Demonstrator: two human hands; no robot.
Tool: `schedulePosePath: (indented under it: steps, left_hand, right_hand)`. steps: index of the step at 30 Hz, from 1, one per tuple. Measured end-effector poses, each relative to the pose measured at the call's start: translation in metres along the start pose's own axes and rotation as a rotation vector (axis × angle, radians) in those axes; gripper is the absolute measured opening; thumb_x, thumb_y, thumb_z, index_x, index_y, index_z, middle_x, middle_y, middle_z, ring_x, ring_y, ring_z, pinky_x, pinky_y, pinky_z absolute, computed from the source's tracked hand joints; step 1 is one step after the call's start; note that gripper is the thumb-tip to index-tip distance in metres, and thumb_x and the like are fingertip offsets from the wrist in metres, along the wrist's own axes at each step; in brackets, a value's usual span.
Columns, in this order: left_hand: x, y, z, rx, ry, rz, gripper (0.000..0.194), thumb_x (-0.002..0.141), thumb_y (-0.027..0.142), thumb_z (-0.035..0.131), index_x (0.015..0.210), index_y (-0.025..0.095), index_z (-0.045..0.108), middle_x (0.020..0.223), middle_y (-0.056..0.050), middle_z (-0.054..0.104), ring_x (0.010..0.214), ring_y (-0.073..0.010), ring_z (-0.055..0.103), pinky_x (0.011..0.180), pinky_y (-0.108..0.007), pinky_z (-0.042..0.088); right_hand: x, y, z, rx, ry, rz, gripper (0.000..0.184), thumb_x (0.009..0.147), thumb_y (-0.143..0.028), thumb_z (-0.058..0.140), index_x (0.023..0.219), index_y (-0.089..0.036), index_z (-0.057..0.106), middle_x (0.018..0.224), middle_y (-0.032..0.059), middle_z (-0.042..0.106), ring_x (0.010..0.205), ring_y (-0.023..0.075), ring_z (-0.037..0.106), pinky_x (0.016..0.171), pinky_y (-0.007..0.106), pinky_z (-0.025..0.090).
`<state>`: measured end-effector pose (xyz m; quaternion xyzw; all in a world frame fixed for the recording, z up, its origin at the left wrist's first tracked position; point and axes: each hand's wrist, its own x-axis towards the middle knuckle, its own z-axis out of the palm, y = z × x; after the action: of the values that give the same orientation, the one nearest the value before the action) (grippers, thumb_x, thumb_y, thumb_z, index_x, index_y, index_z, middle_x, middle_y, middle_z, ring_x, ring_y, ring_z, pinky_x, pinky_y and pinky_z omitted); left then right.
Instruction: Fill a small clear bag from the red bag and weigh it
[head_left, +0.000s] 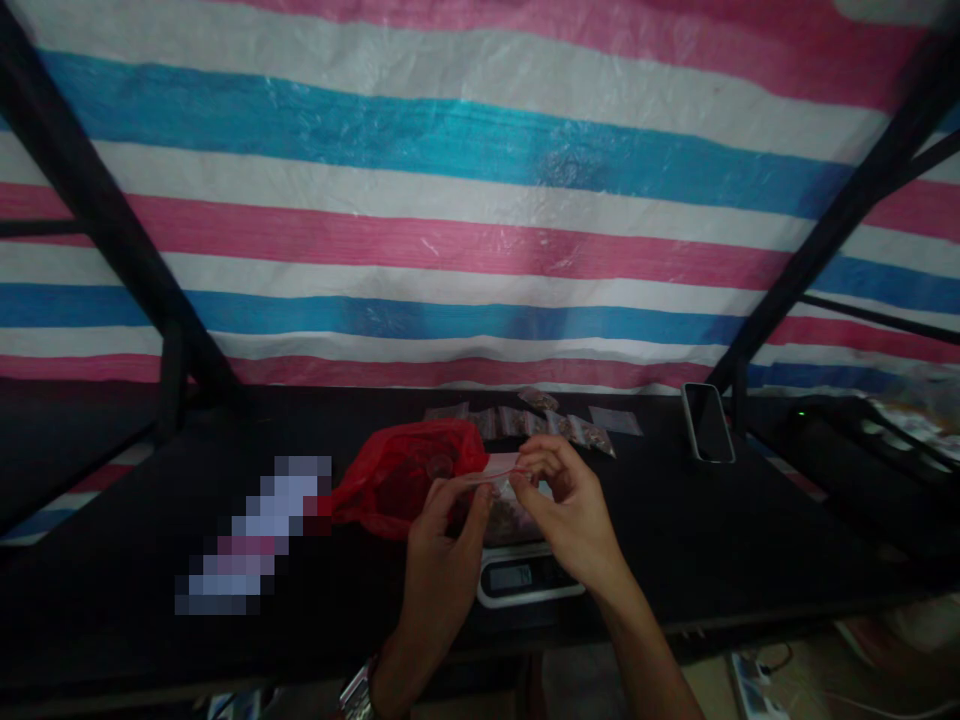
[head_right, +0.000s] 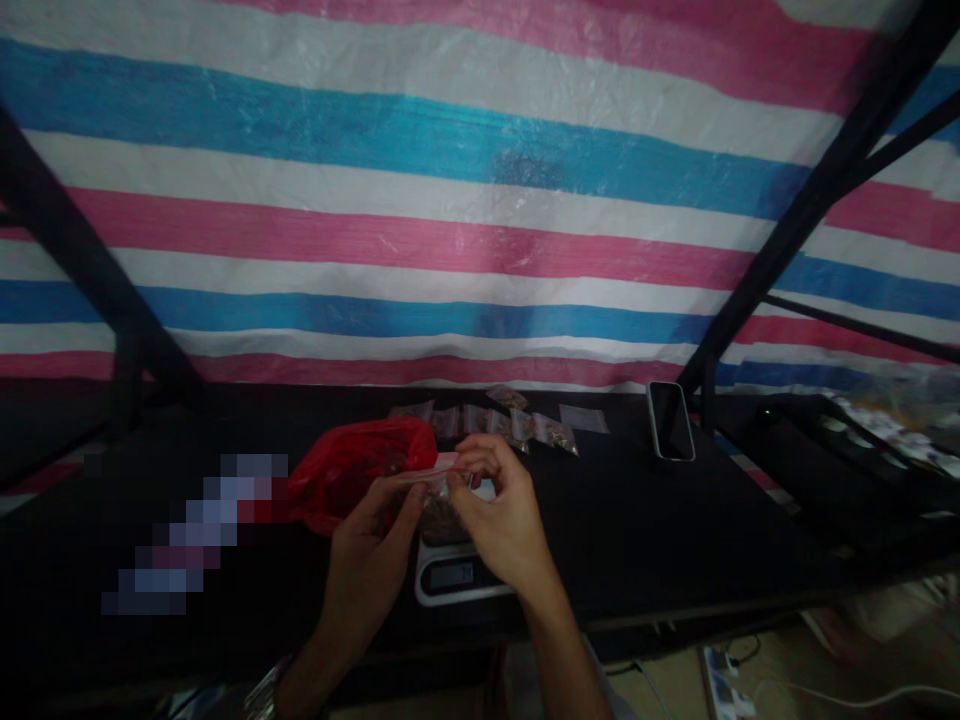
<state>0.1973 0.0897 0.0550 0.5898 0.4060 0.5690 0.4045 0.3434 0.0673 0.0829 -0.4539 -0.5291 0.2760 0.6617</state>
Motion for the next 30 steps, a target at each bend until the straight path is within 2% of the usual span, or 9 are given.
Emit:
schedulePosePath:
  steps: [5, 10, 19, 27, 30]
  left_hand:
    - [0.0, 0.002, -0.002, -0.089, -0.049, -0.112, 0.032, 0.088, 0.05, 0.07, 0.091, 0.02, 0.079, 0.092, -0.005, 0.079, 0.085, -0.0205, 0.072, 0.079, -0.03, 0.057]
    - [0.0, 0.001, -0.006, -0.101, -0.016, -0.163, 0.034, 0.087, 0.052, 0.071, 0.09, 0.02, 0.079, 0.09, -0.005, 0.079, 0.081, -0.0207, 0.071, 0.075, -0.03, 0.057]
    - [0.004, -0.004, -0.008, -0.048, -0.029, -0.058, 0.024, 0.09, 0.044, 0.069, 0.089, 0.023, 0.081, 0.092, -0.004, 0.078, 0.086, -0.0197, 0.071, 0.082, -0.03, 0.056]
    - [0.008, -0.005, -0.007, 0.063, 0.018, 0.132, 0.013, 0.091, 0.033, 0.071, 0.085, 0.026, 0.08, 0.085, 0.001, 0.071, 0.08, -0.0143, 0.068, 0.077, -0.023, 0.055]
    - [0.01, -0.003, -0.006, 0.104, -0.016, 0.196, 0.014, 0.092, 0.03, 0.07, 0.081, 0.026, 0.078, 0.082, 0.002, 0.068, 0.075, -0.0134, 0.066, 0.071, -0.022, 0.055]
  right_hand:
    - [-0.005, -0.002, 0.008, 0.059, -0.049, 0.04, 0.025, 0.087, -0.024, 0.076, 0.11, -0.025, 0.067, 0.087, -0.0024, 0.069, 0.077, 0.0129, 0.063, 0.072, 0.025, 0.049]
    - [-0.009, -0.002, 0.013, 0.127, -0.1, 0.066, 0.027, 0.091, -0.026, 0.075, 0.117, -0.026, 0.066, 0.088, -0.0023, 0.069, 0.078, 0.0126, 0.063, 0.073, 0.025, 0.05]
    - [-0.004, 0.003, 0.013, 0.199, -0.069, 0.115, 0.038, 0.084, -0.025, 0.082, 0.118, -0.025, 0.065, 0.088, -0.0025, 0.071, 0.076, 0.0124, 0.066, 0.07, 0.024, 0.052]
    - [-0.004, -0.001, 0.015, 0.184, -0.028, 0.078, 0.027, 0.084, -0.023, 0.081, 0.104, -0.025, 0.063, 0.081, -0.0053, 0.069, 0.072, 0.0107, 0.063, 0.068, 0.022, 0.051]
    - [-0.003, -0.005, 0.011, 0.155, -0.026, 0.08, 0.029, 0.084, -0.025, 0.081, 0.108, -0.025, 0.064, 0.082, -0.0045, 0.07, 0.071, 0.0118, 0.064, 0.068, 0.023, 0.053]
